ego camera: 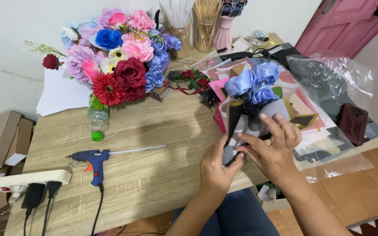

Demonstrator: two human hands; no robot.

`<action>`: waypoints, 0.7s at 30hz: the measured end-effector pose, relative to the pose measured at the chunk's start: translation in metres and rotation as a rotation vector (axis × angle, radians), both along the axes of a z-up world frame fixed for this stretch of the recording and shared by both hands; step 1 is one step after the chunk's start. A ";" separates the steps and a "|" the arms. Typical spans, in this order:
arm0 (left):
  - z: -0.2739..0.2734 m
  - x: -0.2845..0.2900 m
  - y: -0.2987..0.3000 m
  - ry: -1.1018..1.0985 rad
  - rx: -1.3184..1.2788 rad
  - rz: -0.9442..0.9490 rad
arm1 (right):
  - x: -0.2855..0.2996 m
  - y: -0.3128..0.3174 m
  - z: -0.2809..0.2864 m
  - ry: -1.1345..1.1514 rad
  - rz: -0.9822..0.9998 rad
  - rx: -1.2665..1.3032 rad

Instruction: The person wraps a bouquet of blue artificial flowers with black and white paper. They use a pink tape dispenser to secure the paper around the bouquet and then fold a separate piece of brown paper to create a decorative sleeve.

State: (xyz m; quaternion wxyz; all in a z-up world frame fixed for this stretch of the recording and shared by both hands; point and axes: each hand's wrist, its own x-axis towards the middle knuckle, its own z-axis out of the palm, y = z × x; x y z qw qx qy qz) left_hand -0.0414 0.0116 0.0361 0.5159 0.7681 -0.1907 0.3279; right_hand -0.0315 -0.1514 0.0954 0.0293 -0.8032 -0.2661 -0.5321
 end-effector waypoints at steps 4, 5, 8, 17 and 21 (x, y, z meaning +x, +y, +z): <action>-0.001 0.001 0.001 -0.079 0.002 0.050 | 0.010 -0.011 -0.035 0.116 -0.010 0.096; -0.002 0.002 0.001 -0.082 -0.014 0.069 | 0.012 -0.010 -0.040 0.118 -0.020 0.160; -0.001 0.002 0.000 -0.106 -0.024 0.099 | 0.014 0.001 -0.042 0.109 -0.033 0.268; -0.009 0.007 -0.009 -0.220 -0.051 0.182 | 0.008 0.034 -0.037 0.222 0.081 0.586; -0.002 0.011 -0.010 -0.256 -0.127 0.196 | 0.012 0.039 -0.042 0.241 0.106 0.663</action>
